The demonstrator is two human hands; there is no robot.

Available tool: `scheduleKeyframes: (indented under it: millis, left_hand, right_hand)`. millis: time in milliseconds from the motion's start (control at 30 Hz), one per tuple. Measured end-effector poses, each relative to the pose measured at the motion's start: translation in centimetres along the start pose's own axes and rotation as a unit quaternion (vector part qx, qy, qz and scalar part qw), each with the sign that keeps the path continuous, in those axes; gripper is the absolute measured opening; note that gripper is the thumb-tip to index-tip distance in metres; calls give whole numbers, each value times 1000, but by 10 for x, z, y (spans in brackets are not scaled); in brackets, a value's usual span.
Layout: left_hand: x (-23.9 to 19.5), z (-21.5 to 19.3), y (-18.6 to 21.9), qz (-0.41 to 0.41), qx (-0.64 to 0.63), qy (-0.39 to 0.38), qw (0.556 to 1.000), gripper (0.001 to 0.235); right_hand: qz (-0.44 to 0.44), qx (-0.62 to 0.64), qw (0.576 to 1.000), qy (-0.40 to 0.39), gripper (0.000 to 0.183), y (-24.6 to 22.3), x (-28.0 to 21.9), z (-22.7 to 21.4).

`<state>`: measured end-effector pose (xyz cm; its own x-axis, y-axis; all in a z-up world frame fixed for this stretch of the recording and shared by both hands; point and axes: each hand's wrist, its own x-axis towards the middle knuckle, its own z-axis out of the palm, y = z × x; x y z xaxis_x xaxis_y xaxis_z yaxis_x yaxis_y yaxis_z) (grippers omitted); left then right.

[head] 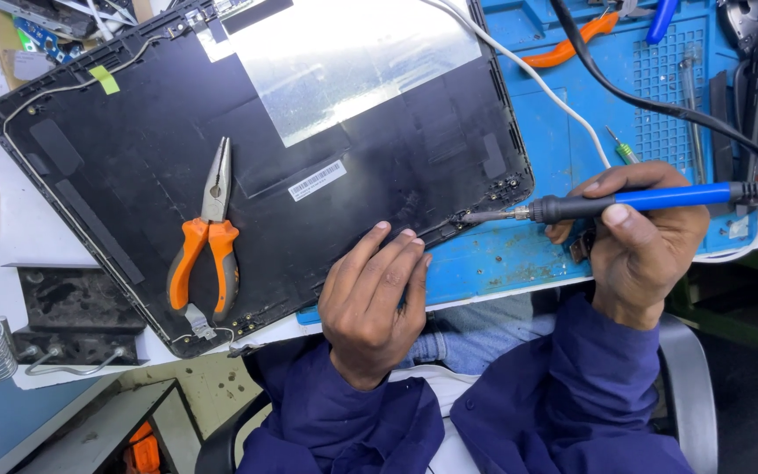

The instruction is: The person uses a soldering iron to work on a circuit board attached to a black electronic device. They then pick up a small metal component, position it on the board, and continue soldering the connection.

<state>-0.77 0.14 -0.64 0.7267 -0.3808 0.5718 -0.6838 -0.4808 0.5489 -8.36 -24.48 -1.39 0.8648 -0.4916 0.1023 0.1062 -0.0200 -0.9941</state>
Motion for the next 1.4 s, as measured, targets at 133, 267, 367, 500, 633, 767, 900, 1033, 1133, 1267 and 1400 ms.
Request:
scheduleKeyframes:
  millis: [133, 267, 367, 500, 633, 767, 900, 1033, 1133, 1267, 1400]
  left_hand:
    - [0, 0, 0, 1, 2, 1, 1000, 13]
    - [0, 0, 0, 1, 4, 2, 1000, 12]
    - [0, -1, 0, 2, 3, -1, 1000, 12]
    - [0, 0, 0, 2, 7, -1, 1000, 13]
    - [0, 0, 0, 1, 8, 0, 1000, 12]
    - [0, 0, 0, 1, 3, -1, 1000, 12]
    - [1, 0, 0, 3, 9, 1, 1000, 12]
    - [3, -1, 1, 5, 6, 8, 1000, 10]
    - [1, 0, 1, -3, 2, 11, 1000, 11]
    - [0, 0, 0, -1, 1, 8, 1000, 13]
    - [-1, 0, -1, 4, 4, 11, 1000, 13]
  right_hand:
    - [2, 6, 1000, 3, 20, 2, -2, -3]
    - [-2, 19, 1000, 12, 21, 5, -2, -6]
    - [1, 1, 1000, 12, 21, 1, -3, -2]
    - [-7, 30, 1000, 2, 17, 4, 0, -7]
    - [-4, 10, 1000, 15, 18, 3, -1, -3]
    - [-4, 9, 1000, 12, 21, 3, 0, -5]
    - [7, -8, 1000, 13, 20, 0, 0, -2]
    - [-12, 14, 1000, 15, 21, 2, 1, -2]
    - [-13, 34, 999, 6, 19, 4, 3, -2]
    - [-17, 13, 999, 33, 24, 2, 3, 3]
    - [-4, 6, 1000, 10, 23, -3, 5, 8]
